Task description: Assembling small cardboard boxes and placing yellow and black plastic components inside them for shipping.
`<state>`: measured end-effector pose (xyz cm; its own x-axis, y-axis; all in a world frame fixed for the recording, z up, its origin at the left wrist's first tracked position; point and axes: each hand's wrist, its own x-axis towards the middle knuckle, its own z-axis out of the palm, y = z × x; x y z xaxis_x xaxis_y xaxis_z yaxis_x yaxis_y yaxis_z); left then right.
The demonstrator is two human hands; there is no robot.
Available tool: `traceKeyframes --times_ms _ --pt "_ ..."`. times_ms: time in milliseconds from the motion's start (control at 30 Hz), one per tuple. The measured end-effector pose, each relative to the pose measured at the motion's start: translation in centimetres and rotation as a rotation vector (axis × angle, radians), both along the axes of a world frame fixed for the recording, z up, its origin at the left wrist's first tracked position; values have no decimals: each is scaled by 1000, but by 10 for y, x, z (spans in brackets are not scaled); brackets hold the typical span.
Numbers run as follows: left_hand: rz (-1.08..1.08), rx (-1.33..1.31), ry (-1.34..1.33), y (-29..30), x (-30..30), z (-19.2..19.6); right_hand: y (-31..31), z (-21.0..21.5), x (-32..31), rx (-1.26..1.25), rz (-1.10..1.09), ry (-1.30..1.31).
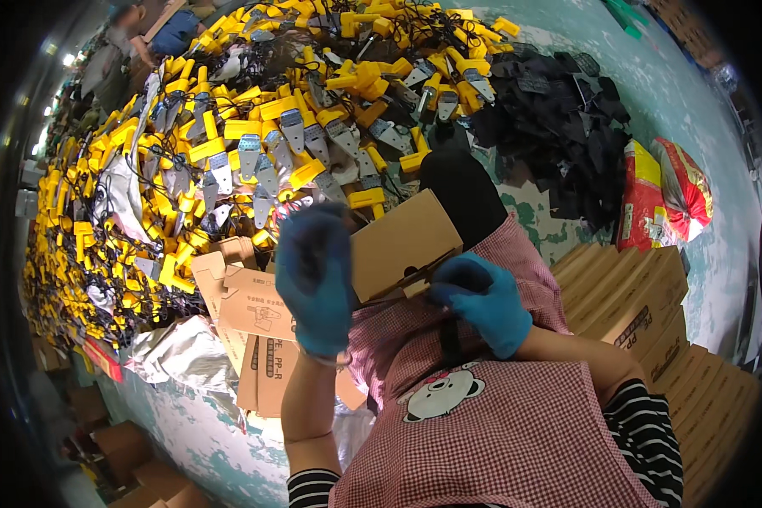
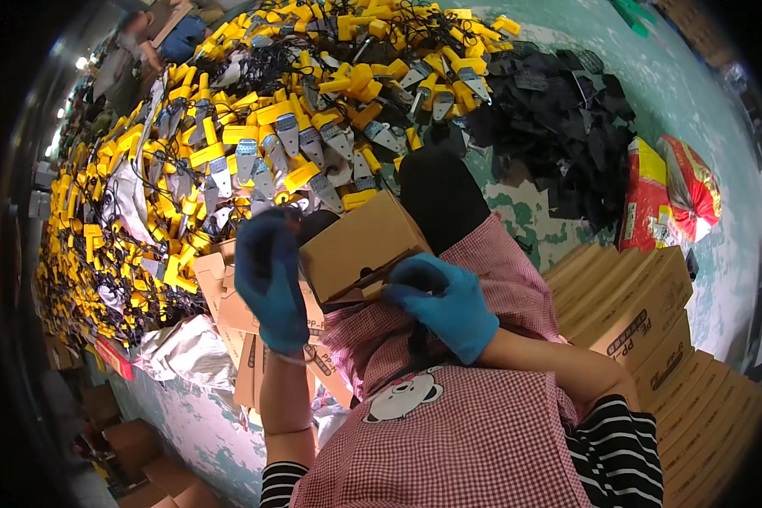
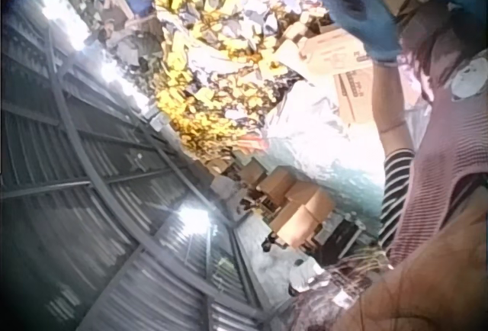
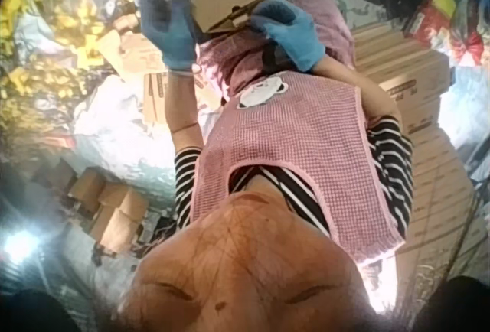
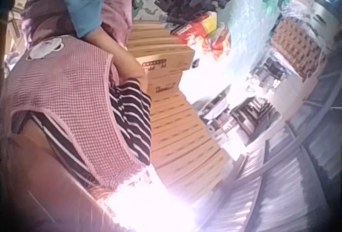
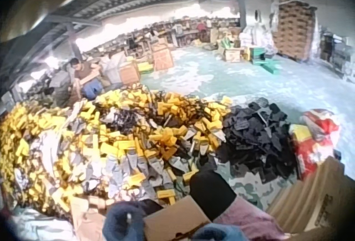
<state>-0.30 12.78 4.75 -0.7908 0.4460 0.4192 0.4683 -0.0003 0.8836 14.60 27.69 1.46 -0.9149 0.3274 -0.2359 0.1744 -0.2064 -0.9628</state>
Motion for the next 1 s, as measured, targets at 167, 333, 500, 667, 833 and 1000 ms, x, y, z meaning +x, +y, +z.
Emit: traceKeyframes --times_ms 167,333,500,667,833,1000 --pt "113 -200 -114 21 13 -15 -12 15 -5 -228 -135 -93" --pt "131 -65 -122 31 22 -25 -4 24 1 -129 -150 -219" --pt "156 -107 -46 34 27 -21 -2 25 3 -26 -124 -293" --pt "161 -179 64 33 31 -23 -4 27 6 -66 -152 -295" --pt "181 -90 -30 36 37 -25 -5 33 7 -147 -143 -353" --pt "171 -220 92 26 41 -24 -3 41 5 -160 -105 -416"
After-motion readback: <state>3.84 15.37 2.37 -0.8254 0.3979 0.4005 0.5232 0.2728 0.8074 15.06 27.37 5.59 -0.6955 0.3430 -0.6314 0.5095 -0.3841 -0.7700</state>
